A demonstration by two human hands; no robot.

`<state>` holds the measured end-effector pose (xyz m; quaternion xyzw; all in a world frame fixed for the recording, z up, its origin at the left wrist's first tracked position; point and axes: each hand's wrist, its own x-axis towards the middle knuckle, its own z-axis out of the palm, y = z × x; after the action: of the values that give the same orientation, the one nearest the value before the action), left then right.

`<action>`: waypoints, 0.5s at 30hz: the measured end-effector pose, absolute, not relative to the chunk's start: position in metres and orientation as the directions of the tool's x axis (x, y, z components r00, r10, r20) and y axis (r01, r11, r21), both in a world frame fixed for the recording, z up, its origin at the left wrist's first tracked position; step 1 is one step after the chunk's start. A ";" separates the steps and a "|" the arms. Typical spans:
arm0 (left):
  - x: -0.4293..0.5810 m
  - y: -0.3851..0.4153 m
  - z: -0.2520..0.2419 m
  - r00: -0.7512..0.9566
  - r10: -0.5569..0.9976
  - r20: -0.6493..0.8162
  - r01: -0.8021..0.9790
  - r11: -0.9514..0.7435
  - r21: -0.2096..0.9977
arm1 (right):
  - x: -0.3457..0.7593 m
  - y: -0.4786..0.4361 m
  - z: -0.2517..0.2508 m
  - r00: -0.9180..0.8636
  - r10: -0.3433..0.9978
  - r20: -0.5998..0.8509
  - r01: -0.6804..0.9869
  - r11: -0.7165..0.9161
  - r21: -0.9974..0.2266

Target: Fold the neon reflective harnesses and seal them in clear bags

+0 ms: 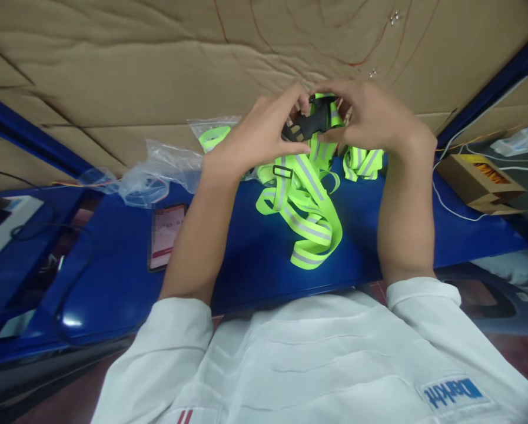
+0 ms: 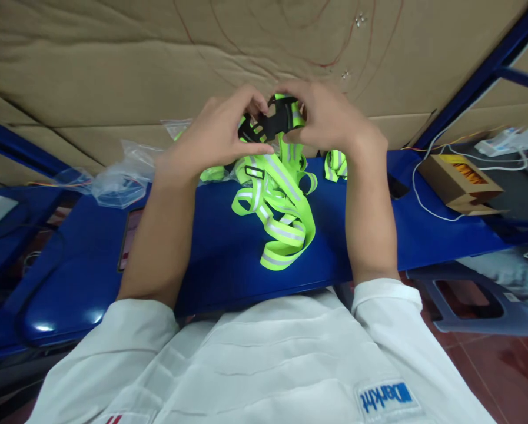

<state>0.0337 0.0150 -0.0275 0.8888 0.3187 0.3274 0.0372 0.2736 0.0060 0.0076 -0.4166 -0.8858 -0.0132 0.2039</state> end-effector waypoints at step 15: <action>0.011 0.016 -0.014 0.429 0.619 0.658 0.333 -0.785 0.522 | 0.287 0.006 0.016 -0.403 0.789 0.463 0.822 0.535 -0.196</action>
<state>0.0105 0.0164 -0.0143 0.8303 0.2867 0.4507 0.1587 0.2875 0.0063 0.0165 -0.4813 -0.8370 -0.0315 0.2586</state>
